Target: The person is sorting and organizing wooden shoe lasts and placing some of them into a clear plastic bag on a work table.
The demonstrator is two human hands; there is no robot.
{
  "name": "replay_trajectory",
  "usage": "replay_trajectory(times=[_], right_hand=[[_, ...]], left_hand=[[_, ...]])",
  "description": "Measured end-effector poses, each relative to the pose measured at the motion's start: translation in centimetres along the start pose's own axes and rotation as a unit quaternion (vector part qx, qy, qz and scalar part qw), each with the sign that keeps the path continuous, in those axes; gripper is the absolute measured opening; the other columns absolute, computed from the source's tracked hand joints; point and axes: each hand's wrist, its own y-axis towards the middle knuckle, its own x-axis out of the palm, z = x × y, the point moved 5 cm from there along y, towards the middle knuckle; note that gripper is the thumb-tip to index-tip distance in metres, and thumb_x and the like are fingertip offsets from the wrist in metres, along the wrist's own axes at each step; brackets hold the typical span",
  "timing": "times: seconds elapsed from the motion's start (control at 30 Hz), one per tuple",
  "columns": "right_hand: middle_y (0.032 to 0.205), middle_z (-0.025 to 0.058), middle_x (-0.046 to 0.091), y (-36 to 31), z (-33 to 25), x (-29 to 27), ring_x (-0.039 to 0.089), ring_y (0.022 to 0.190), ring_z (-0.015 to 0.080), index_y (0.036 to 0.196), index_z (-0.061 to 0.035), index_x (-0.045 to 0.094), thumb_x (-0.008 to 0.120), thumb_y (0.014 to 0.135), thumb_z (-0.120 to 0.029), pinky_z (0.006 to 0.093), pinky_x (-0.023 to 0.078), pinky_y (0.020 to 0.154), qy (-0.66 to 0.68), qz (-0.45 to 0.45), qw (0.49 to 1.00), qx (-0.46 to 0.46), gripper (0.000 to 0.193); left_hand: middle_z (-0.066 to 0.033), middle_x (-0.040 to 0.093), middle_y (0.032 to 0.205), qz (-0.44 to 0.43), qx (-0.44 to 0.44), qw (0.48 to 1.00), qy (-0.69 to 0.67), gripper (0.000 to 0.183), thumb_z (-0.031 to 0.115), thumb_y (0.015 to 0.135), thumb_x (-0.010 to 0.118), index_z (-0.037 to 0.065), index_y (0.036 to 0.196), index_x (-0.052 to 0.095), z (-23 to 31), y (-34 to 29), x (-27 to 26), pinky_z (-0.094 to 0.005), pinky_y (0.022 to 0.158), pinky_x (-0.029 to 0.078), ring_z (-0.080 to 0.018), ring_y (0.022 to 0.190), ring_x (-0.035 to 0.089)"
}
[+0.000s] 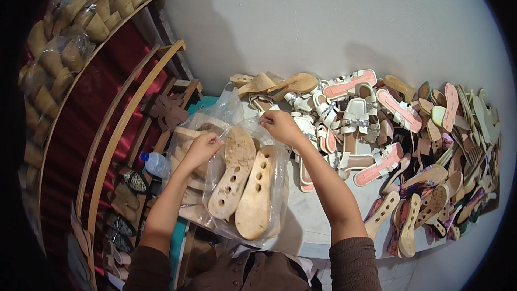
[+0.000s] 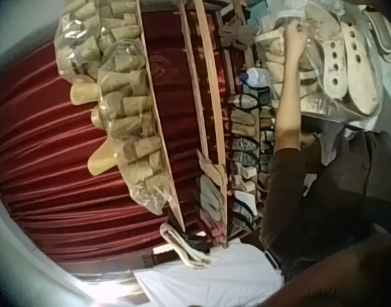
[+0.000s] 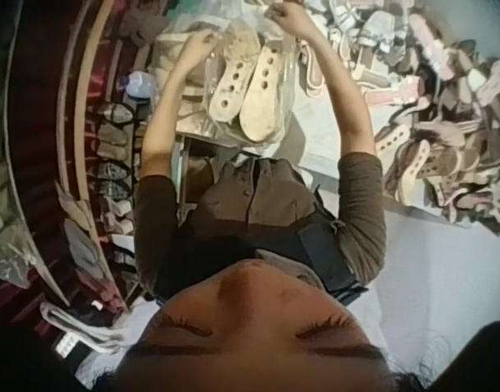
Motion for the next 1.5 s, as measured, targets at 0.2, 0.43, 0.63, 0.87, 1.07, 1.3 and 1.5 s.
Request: replay_trajectory(times=[0.2, 0.43, 0.63, 0.87, 1.07, 1.3, 1.5], right_hand=[[0.087, 0.0101, 0.055, -1.7, -1.2, 0.2, 0.054, 0.079, 0.0206, 0.099, -0.0024, 0.056, 0.063, 0.076, -0.010, 0.0300, 0.043, 0.073, 0.065, 0.090, 0.994, -0.014, 0.025], [0.097, 0.0148, 0.050, -2.6, -8.9, 1.1, 0.053, 0.086, 0.0289, 0.103, -0.0053, 0.055, 0.062, 0.072, -0.012, 0.0375, 0.044, 0.077, -0.280, 0.257, 0.909, -0.170, 0.033], [0.088, 0.0141, 0.053, -1.4, -7.6, 2.2, 0.052, 0.088, 0.0317, 0.105, -0.0057, 0.054, 0.064, 0.072, -0.014, 0.0408, 0.043, 0.078, -0.262, 0.226, 0.923, -0.166, 0.035], [0.086, 0.0157, 0.063, 1.6, -3.9, 1.2, 0.060, 0.080, 0.0324, 0.094, -0.0057, 0.062, 0.059, 0.073, -0.017, 0.0381, 0.047, 0.070, -0.219, 0.086, 0.972, 0.017, 0.024], [0.077, 0.0074, 0.056, -1.0, -7.8, -0.8, 0.056, 0.075, 0.0280, 0.076, -0.0060, 0.061, 0.056, 0.070, -0.003, 0.0372, 0.046, 0.065, -0.222, 0.191, 0.940, -0.175, 0.008], [0.096, 0.0137, 0.054, -3.7, -8.4, 5.6, 0.054, 0.089, 0.0280, 0.081, 0.0002, 0.056, 0.053, 0.075, -0.009, 0.0379, 0.047, 0.074, -0.283, 0.113, 0.933, -0.192, 0.012], [0.127, 0.0155, 0.045, -3.8, -5.6, 7.8, 0.040, 0.120, 0.0287, 0.112, 0.0025, 0.055, 0.047, 0.081, -0.014, 0.0353, 0.036, 0.099, -0.325, 0.062, 0.931, -0.151, 0.036]], left_hand=[[0.0026, 0.050, 0.056, -0.043, 0.008, 0.979, -0.197, 0.017, 0.017, 0.084, 0.061, 0.002, 0.080, 0.055, 1.7, -1.1, -0.7, -0.0196, 0.041, 0.033, -0.0036, 0.045, 0.044], [0.0032, 0.049, 0.056, -0.072, 0.010, 0.970, -0.231, 0.019, 0.019, 0.085, 0.059, 0.002, 0.078, 0.053, 1.4, 0.0, 0.4, -0.0199, 0.041, 0.033, -0.0030, 0.045, 0.043], [-0.0068, 0.056, 0.061, -0.003, 0.073, 0.993, -0.096, 0.031, 0.028, 0.082, 0.061, -0.001, 0.091, 0.058, 1.2, 3.7, 0.7, -0.0293, 0.054, 0.044, -0.0145, 0.055, 0.053], [-0.0081, 0.061, 0.065, -0.059, 0.094, 0.992, -0.066, 0.028, 0.027, 0.079, 0.063, -0.001, 0.081, 0.065, 2.0, 6.9, 1.9, -0.0293, 0.056, 0.043, -0.0149, 0.056, 0.053], [-0.0050, 0.058, 0.060, -0.025, 0.135, 0.982, -0.127, 0.021, 0.021, 0.079, 0.064, 0.000, 0.080, 0.064, 4.3, 5.8, 1.0, -0.0263, 0.052, 0.040, -0.0095, 0.054, 0.049], [-0.0040, 0.059, 0.062, -0.054, 0.112, 0.976, -0.179, 0.018, 0.016, 0.080, 0.062, -0.002, 0.079, 0.063, 4.0, 6.5, 2.0, -0.0253, 0.052, 0.042, -0.0077, 0.055, 0.050], [-0.0101, 0.061, 0.066, 0.062, 0.173, 0.978, -0.099, 0.016, 0.013, 0.079, 0.061, -0.002, 0.079, 0.062, 4.8, 5.9, 0.5, -0.0285, 0.054, 0.044, -0.0154, 0.057, 0.056]])
